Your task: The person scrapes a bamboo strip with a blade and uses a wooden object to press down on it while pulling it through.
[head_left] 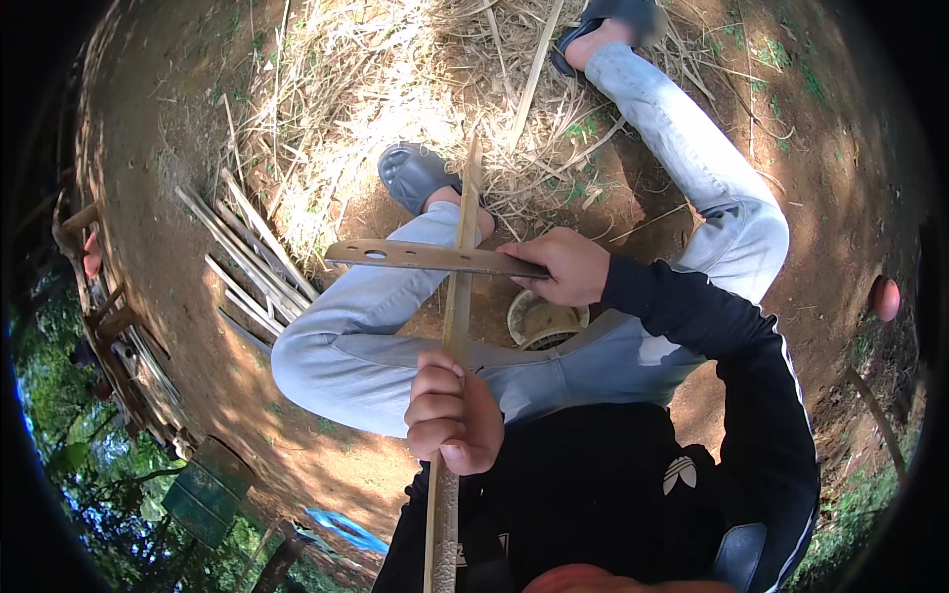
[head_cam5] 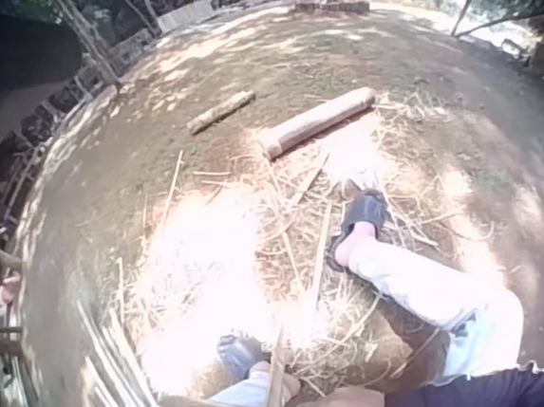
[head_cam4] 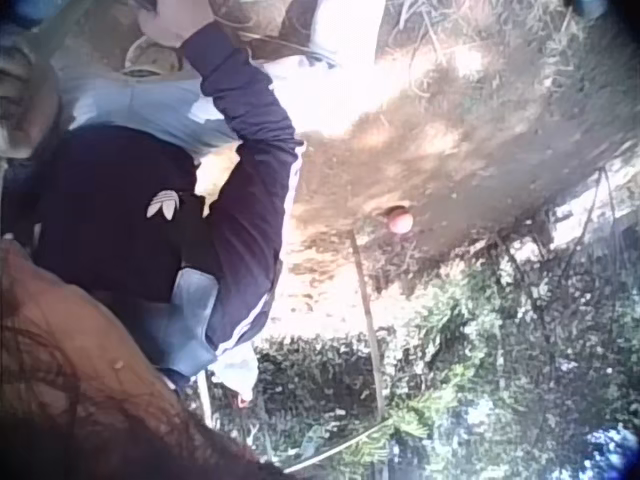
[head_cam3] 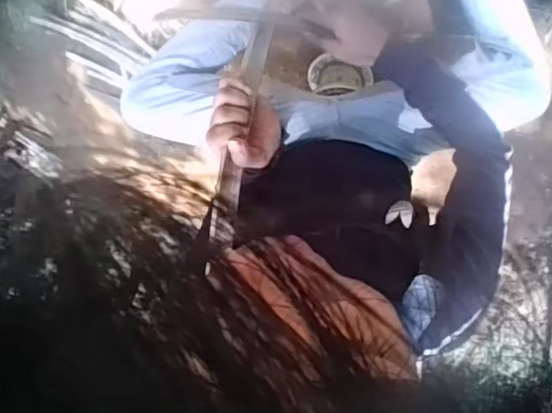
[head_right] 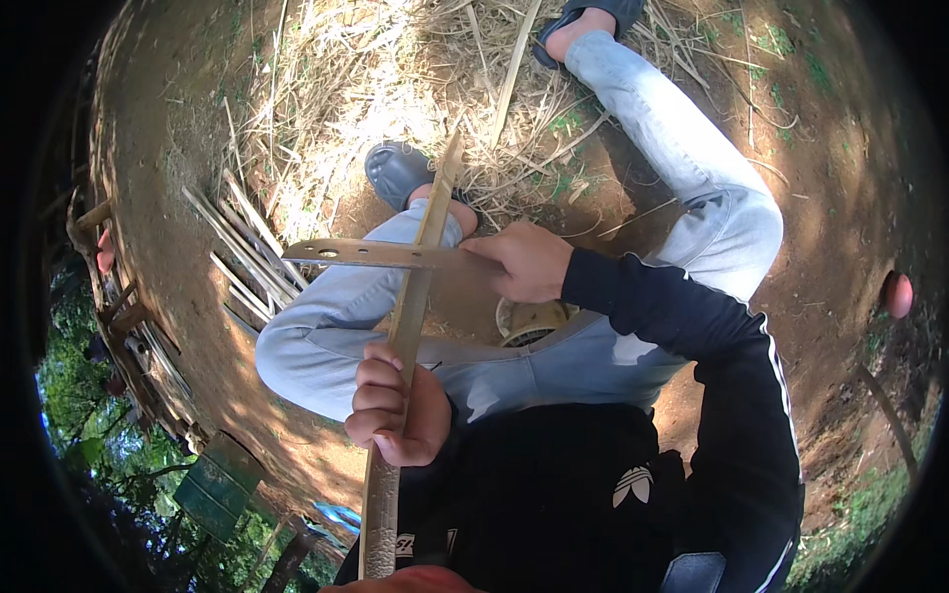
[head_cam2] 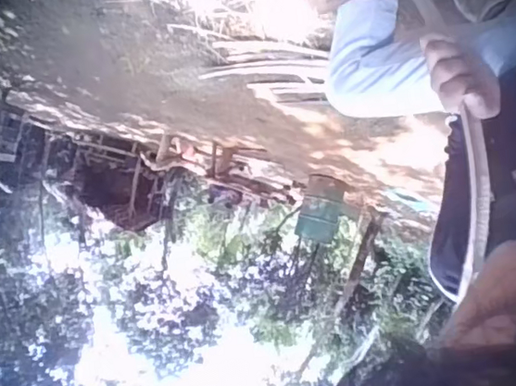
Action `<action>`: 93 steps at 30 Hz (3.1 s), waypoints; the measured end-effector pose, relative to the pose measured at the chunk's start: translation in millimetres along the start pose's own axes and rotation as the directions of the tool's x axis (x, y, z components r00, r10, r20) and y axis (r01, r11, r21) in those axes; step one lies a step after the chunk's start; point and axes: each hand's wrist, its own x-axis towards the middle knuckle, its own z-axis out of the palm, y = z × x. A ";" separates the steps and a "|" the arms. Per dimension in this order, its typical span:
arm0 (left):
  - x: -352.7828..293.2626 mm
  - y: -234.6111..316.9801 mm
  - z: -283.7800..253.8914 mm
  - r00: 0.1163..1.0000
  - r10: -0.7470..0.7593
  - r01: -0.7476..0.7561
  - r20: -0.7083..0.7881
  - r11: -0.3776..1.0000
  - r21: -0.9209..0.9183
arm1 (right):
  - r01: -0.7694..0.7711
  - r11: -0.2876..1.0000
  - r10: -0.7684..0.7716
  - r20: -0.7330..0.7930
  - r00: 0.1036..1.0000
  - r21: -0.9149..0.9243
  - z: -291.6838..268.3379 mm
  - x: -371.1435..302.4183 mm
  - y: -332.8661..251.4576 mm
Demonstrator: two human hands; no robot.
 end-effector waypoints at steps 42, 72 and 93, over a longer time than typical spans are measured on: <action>-7.2 -2.7 -1.1 0.983 0.058 -0.025 -0.173 0.982 0.185 | 0.067 0.987 -0.057 0.072 0.996 -0.144 1.2 -9.9 -53.9; -7.5 -12.8 2.3 0.998 0.058 -0.058 0.002 0.995 0.083 | -0.141 0.982 0.122 -0.146 0.982 -0.128 0.4 14.0 11.2; -10.0 -4.5 -5.9 1.000 0.030 -0.029 -0.009 0.996 0.086 | -0.156 0.944 0.127 -0.116 0.985 -0.290 -12.2 28.0 43.7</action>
